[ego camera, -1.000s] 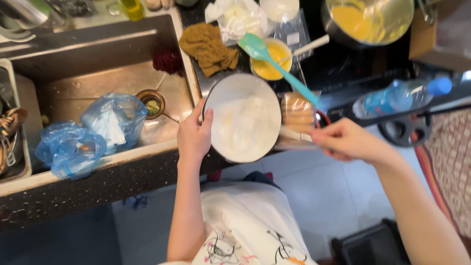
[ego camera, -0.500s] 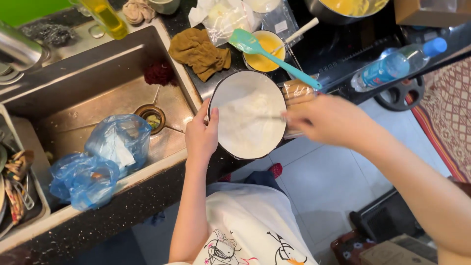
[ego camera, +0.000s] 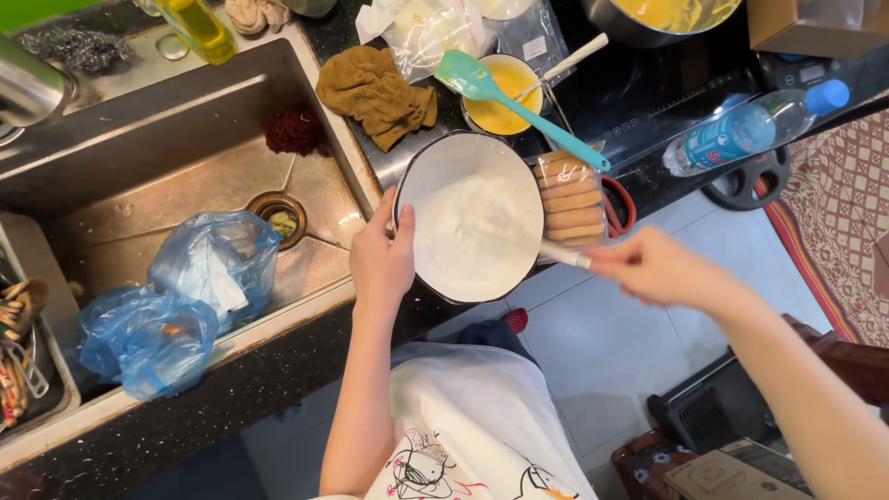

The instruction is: Whisking a white cream mixture in a bowl and preparing ladyfinger biscuits for a dessert.

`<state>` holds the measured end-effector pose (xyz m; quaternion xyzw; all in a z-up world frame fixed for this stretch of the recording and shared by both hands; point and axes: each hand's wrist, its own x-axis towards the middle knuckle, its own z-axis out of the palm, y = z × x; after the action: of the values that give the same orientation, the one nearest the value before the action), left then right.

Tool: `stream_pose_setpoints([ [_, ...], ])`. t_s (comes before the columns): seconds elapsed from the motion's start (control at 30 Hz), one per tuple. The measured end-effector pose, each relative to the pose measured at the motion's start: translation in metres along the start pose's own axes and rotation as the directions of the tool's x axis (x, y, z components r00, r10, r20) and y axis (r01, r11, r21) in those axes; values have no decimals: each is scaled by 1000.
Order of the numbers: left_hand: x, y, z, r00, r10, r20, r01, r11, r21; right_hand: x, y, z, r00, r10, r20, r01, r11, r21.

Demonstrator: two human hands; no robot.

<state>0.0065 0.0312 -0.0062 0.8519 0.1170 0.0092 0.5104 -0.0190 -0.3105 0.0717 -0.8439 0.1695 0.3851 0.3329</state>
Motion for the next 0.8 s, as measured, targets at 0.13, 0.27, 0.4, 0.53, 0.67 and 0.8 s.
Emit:
stream_pose_setpoints([
  [0.13, 1, 7, 2, 993, -116, 26, 115, 992, 51, -7, 1, -20, 981, 101, 168, -112, 992, 55],
  [0.27, -4, 17, 5, 998, -55, -36, 58, 994, 92, -6, -4, -24, 996, 19, 86, -17, 1000, -27],
  [0.4, -12, 29, 8, 997, -53, -48, 61, 985, 163, 22, 18, -42, 992, -108, 72, 99, 988, 118],
  [0.53, -10, 33, 11, 991, -61, -122, 75, 991, 114, 20, 7, -49, 930, 21, 366, -43, 998, 52],
  [0.67, -21, 29, 18, 982, -134, -134, 146, 985, 88, 48, 42, -47, 945, -211, 252, 193, 977, 96],
  [0.8, -20, 22, 19, 973, -159, -167, 174, 982, 77, 38, 11, -62, 937, -180, 299, 137, 978, 157],
])
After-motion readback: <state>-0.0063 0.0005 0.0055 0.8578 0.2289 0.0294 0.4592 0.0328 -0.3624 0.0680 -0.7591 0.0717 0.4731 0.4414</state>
